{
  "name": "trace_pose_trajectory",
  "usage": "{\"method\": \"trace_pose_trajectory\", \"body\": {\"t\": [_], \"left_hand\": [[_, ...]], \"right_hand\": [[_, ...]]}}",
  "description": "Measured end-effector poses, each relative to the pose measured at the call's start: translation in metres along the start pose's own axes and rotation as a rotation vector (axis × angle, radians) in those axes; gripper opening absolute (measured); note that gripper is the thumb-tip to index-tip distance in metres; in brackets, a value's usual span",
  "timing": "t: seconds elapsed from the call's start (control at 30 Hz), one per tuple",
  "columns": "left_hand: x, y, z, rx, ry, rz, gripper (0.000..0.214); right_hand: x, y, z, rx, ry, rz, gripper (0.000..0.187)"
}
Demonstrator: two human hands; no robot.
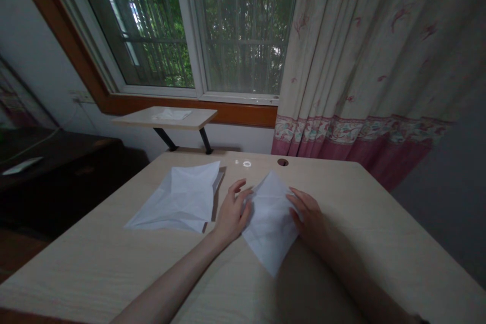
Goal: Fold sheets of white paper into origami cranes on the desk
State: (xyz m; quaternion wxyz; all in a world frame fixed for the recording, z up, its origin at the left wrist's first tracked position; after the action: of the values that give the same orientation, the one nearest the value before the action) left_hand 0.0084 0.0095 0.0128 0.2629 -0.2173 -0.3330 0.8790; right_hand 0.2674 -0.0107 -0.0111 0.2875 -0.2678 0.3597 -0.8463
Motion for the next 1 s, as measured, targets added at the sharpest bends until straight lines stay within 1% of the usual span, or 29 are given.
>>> {"method": "trace_pose_trajectory", "body": {"t": [0.17, 0.27, 0.4, 0.47, 0.57, 0.7, 0.9, 1.0], "left_hand": [[0.003, 0.002, -0.004, 0.067, -0.041, -0.013, 0.037], [0.004, 0.003, -0.008, 0.093, -0.082, -0.037, 0.040], [0.005, 0.005, -0.012, 0.135, -0.121, -0.033, 0.040], [0.004, 0.005, -0.013, 0.178, -0.131, -0.041, 0.039], [0.005, 0.007, -0.015, 0.272, -0.146, -0.096, 0.040], [0.007, 0.011, -0.020, 0.368, -0.147, -0.169, 0.045], [0.010, 0.013, -0.025, 0.416, -0.177, -0.207, 0.051], [0.011, 0.012, -0.024, 0.452, -0.200, -0.201, 0.053]], "right_hand": [[-0.008, 0.005, -0.006, 0.106, 0.083, -0.090, 0.038], [-0.011, 0.008, -0.008, 0.150, 0.115, -0.105, 0.042], [-0.009, 0.009, -0.009, 0.209, 0.132, -0.129, 0.050], [-0.008, 0.008, -0.009, 0.239, 0.136, -0.142, 0.054], [-0.006, 0.007, -0.009, 0.269, 0.139, -0.161, 0.059], [-0.006, 0.008, -0.010, 0.262, 0.154, -0.201, 0.063], [-0.004, 0.008, -0.010, 0.247, 0.205, -0.251, 0.063], [-0.005, 0.010, -0.011, 0.218, 0.247, -0.276, 0.060]]}}
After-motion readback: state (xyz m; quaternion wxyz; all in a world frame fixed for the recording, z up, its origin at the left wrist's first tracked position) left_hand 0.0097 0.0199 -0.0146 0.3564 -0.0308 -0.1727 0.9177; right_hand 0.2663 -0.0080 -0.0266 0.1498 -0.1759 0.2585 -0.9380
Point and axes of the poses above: each hand's wrist, its own y-axis away from the middle knuckle, its own z-axis out of the back of the hand, x = y × z, the point moved 1 cm from there along -y, towards the middle knuckle, and after that the axes turned 12 degrees about -y, right-handed, at the moved point
